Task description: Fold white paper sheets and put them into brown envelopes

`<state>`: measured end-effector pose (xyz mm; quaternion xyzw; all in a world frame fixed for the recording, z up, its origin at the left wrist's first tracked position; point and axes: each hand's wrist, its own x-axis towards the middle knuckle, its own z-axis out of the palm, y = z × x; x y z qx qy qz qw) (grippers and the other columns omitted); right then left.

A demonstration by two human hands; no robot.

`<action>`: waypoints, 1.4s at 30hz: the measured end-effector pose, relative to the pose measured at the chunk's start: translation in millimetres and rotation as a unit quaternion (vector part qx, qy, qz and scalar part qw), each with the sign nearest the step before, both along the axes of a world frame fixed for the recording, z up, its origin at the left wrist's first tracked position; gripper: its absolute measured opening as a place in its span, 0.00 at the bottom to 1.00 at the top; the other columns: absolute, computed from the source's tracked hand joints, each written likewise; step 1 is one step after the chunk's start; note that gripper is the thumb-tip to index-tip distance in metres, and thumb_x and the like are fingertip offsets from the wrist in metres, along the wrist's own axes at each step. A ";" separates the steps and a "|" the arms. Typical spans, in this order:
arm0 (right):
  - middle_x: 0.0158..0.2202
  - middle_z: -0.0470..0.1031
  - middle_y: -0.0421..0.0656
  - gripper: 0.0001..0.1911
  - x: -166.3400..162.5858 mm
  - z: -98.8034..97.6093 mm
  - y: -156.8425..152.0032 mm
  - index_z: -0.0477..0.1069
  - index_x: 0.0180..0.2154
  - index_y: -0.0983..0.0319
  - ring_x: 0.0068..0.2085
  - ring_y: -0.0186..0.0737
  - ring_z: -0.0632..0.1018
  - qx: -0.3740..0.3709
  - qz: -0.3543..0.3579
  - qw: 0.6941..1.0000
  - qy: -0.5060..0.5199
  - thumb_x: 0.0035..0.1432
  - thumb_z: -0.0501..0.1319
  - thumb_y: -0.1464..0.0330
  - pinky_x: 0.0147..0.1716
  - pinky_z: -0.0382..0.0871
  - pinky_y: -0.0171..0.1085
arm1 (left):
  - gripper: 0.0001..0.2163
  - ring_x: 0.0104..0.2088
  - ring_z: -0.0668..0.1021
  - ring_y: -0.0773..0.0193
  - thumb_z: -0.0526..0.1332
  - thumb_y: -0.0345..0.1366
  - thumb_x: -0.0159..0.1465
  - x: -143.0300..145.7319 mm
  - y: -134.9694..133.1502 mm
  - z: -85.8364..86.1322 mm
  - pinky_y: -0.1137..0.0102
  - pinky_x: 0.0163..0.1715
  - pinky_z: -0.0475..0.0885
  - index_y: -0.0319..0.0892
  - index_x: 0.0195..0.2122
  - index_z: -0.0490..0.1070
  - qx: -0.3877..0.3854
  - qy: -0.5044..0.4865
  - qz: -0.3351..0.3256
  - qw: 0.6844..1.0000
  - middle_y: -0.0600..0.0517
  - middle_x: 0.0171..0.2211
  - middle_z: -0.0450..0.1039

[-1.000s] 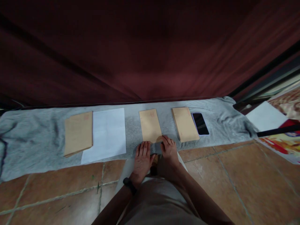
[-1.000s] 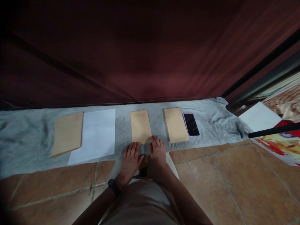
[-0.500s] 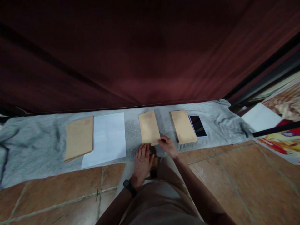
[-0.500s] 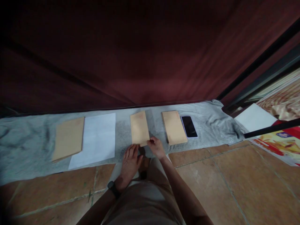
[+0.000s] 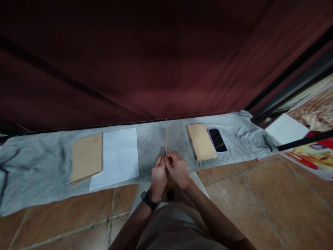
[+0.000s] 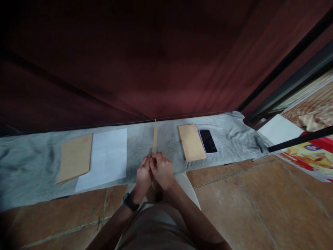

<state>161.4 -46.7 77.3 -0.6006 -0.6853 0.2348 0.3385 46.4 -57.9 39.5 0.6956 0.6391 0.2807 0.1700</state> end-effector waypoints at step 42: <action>0.30 0.77 0.39 0.21 30.7 -88.9 6.1 0.69 0.53 0.61 0.19 0.36 0.74 -0.194 -0.080 0.951 0.229 0.60 0.58 0.60 0.18 0.72 0.36 | 0.26 0.19 0.78 0.63 0.72 0.44 0.50 -30.2 9.2 -32.4 0.72 0.19 0.73 0.40 0.48 0.70 -0.226 -0.483 0.214 0.818 0.57 0.24 0.76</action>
